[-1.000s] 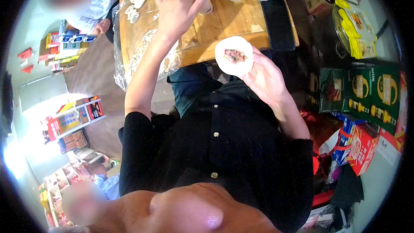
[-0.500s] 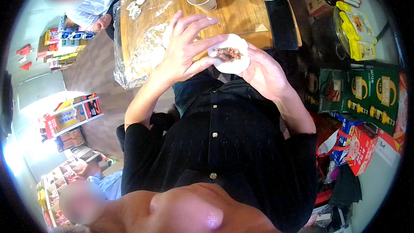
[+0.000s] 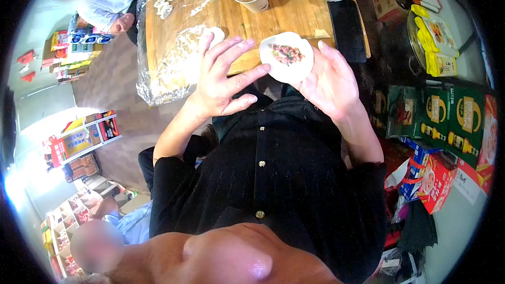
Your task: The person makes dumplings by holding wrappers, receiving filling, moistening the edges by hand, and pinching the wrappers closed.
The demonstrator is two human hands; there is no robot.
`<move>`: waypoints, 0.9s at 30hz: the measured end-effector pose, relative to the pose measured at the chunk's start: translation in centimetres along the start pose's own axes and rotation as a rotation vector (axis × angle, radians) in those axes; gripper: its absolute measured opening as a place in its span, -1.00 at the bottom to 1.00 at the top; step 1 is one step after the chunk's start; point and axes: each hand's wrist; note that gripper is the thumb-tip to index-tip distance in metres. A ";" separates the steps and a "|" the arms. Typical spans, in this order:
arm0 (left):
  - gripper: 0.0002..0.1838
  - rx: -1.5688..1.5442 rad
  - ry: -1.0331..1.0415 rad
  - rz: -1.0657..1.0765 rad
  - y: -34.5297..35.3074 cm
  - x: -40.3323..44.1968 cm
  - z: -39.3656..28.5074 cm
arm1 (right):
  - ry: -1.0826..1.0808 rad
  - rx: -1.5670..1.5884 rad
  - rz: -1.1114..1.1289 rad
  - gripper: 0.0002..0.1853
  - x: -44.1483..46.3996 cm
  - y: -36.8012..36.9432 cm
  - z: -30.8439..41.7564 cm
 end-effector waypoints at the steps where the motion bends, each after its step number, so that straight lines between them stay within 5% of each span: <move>1: -0.53 0.013 0.008 -0.008 0.4 -0.2 -0.2 | 0.000 0.001 -0.004 -0.33 0.1 0.2 -0.1; 12: -0.40 0.108 -0.003 0.120 3.1 0.0 -2.0 | 0.027 0.064 0.150 -0.42 1.7 -0.4 -1.4; 17: -0.30 0.094 -0.030 0.135 3.4 0.7 -1.9 | 0.025 0.039 0.009 -0.42 1.7 -0.5 -1.8; 21: -0.48 0.108 -0.140 -0.146 2.1 4.5 2.2 | -0.013 -0.014 -0.031 -0.32 1.4 -0.8 -1.4; 25: -0.56 0.339 -0.165 -0.125 4.8 6.9 8.1 | -0.037 -0.028 -0.073 -0.30 0.7 -1.2 -0.7; 27: -0.57 0.372 -0.216 0.055 6.1 7.4 9.4 | -0.070 -0.018 -0.078 -0.30 0.4 -1.3 -0.4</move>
Point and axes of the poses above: each hand's wrist, its own x-axis towards the middle knuckle, its own y-axis out of the palm, z = x × y, and after that the axes turned 7 degrees about -z, right-handed
